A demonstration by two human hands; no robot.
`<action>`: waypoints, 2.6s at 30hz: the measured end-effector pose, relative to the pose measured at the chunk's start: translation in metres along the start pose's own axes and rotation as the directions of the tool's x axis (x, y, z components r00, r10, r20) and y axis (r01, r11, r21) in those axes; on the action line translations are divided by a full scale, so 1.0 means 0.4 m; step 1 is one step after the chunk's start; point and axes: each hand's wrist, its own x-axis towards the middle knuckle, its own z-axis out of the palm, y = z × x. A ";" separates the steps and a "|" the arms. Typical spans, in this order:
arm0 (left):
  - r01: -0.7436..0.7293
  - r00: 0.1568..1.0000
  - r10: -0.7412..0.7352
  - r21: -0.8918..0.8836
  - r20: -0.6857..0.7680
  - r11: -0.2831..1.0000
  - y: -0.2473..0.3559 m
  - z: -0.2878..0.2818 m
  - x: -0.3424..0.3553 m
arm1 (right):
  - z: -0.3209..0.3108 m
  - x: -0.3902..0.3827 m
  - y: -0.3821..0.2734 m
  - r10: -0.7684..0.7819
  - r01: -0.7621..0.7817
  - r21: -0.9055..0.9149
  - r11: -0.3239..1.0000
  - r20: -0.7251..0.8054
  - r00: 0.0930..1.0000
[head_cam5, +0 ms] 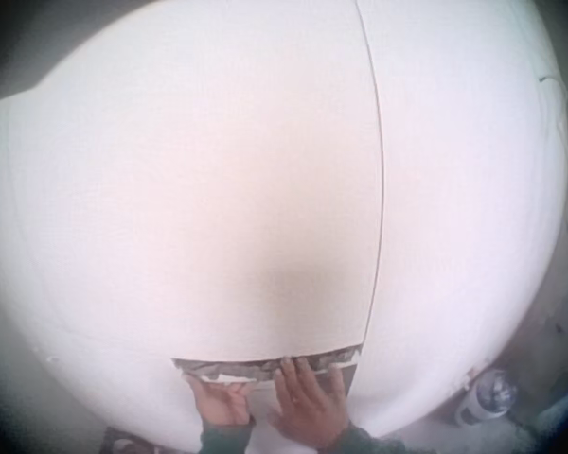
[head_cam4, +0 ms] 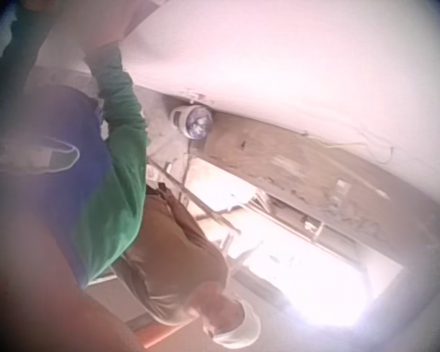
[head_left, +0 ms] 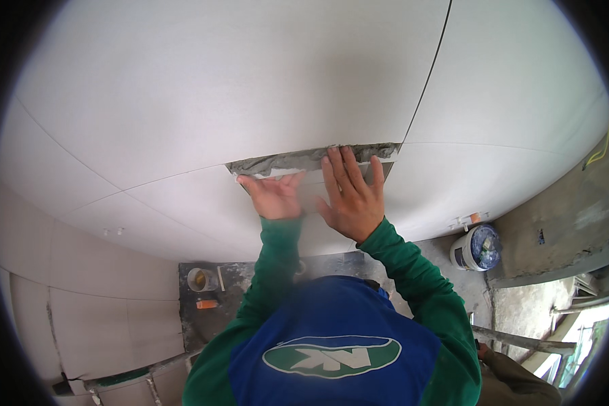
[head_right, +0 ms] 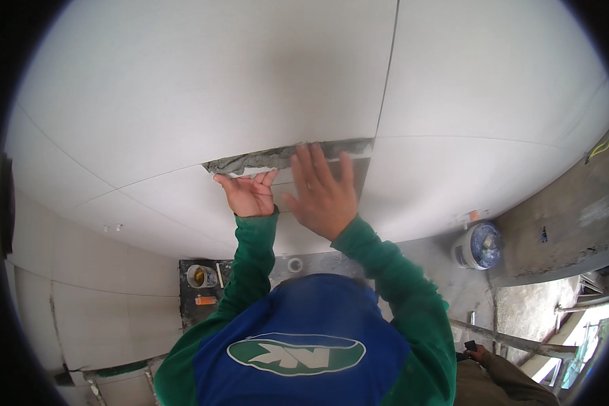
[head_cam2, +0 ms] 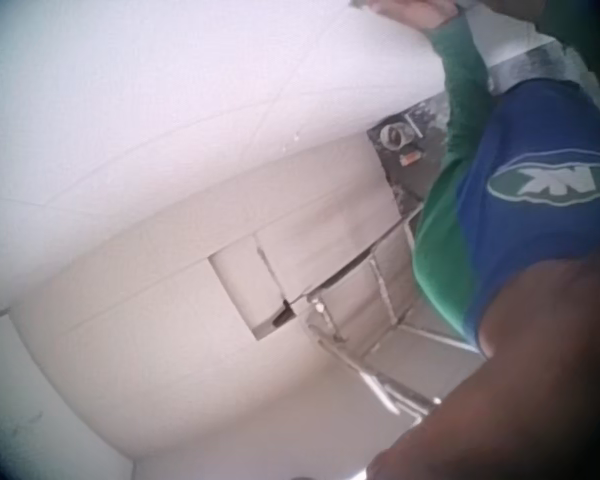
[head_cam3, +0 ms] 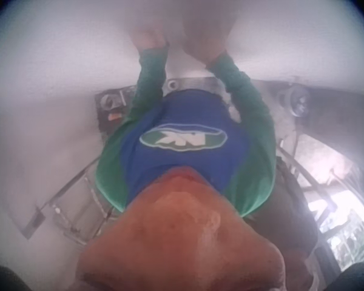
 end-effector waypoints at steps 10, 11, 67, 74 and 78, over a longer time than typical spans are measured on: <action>0.038 0.999 -0.038 -0.074 -0.007 0.997 0.002 0.003 -0.009 | 0.035 -0.058 0.000 -0.063 0.059 -0.021 0.998 -0.254 0.965; 0.041 0.999 -0.043 -0.080 -0.019 0.996 0.004 0.006 -0.008 | 0.044 -0.062 -0.003 -0.043 0.031 -0.049 0.998 -0.270 0.962; 0.103 0.995 -0.103 -0.120 0.009 0.987 0.018 0.019 -0.020 | 0.131 -0.062 0.098 0.283 -0.139 0.827 -0.545 0.337 0.898; 0.053 0.991 -0.037 -0.121 0.132 0.991 0.015 -0.001 -0.007 | 0.235 -0.063 0.186 0.200 -0.055 0.790 -0.611 0.221 0.955; -0.001 0.995 0.010 -0.092 0.099 0.996 0.010 0.010 -0.012 | 0.250 -0.050 0.162 0.343 -0.039 0.734 -0.678 0.363 0.866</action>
